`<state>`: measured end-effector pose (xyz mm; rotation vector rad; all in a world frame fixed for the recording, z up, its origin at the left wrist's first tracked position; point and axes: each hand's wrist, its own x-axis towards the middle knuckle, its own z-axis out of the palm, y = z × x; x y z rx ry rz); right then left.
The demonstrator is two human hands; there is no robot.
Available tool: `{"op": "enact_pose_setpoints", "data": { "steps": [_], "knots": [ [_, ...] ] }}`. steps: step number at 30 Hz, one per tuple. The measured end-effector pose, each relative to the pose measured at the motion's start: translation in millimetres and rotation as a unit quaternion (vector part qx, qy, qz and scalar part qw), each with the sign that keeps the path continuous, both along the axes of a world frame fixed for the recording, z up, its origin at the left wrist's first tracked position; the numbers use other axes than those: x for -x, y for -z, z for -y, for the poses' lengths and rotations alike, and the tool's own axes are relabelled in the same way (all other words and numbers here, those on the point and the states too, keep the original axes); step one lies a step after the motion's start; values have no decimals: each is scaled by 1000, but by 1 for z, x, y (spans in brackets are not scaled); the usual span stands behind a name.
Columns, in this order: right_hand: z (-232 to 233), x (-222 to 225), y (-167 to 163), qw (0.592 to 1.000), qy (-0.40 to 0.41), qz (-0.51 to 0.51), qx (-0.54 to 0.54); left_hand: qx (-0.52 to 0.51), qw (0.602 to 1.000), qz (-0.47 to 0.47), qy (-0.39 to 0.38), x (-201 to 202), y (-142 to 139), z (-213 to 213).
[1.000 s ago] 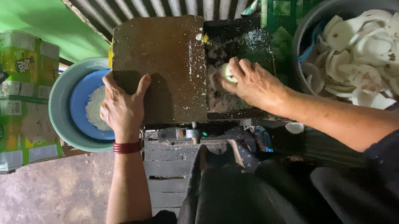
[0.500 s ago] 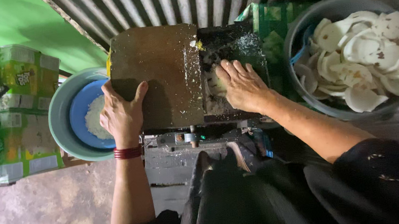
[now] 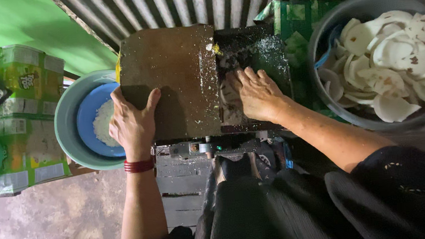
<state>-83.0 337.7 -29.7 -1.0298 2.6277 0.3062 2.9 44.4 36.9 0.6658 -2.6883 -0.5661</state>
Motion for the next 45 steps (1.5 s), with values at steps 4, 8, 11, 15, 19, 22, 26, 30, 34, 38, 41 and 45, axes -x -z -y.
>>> {"op": "enact_pose_setpoints", "data": {
  "steps": [4, 8, 11, 15, 19, 22, 26, 30, 34, 38, 41, 45],
  "knots": [
    [3, 7, 17, 998, -44, -31, 31, 11, 1000, -9, 1, 2, 1, 0],
    [9, 8, 26, 993, 44, 66, 91, 15, 1000, -2, 1, 1, 1, 1],
    [15, 7, 22, 995, 14, 63, 70, 11, 1000, -6, -3, -1, 1, 1],
    [16, 7, 2, 993, 22, 110, -40, 20, 1000, -20, 1, -7, 4, 0],
    [-1, 16, -18, 978, 148, 113, 96, 2, 1000, -20, -2, -6, 5, 1],
    [-11, 26, -19, 975, 116, 118, 151, 3, 1000, -1, -10, -5, 6, 0],
    [-13, 36, -6, 977, 64, 64, 195, 8, 1000, 0, -5, 0, 4, 1],
    [-11, 39, 5, 978, 77, 56, 184, 1, 1000, 14, -2, 3, 3, 1],
    [-7, 38, 7, 978, 92, 29, 184, -4, 1000, 14, -9, 5, 3, 2],
    [-1, 38, 11, 975, 98, 34, 196, -7, 1000, 7, -3, 5, 3, 4],
    [4, 40, 16, 974, 107, 49, 193, -20, 1000, -3, 1, 4, 2, 5],
    [8, 40, 25, 973, 112, 54, 196, -18, 1000, -1, -1, 5, 1, 4]
  ]
}}
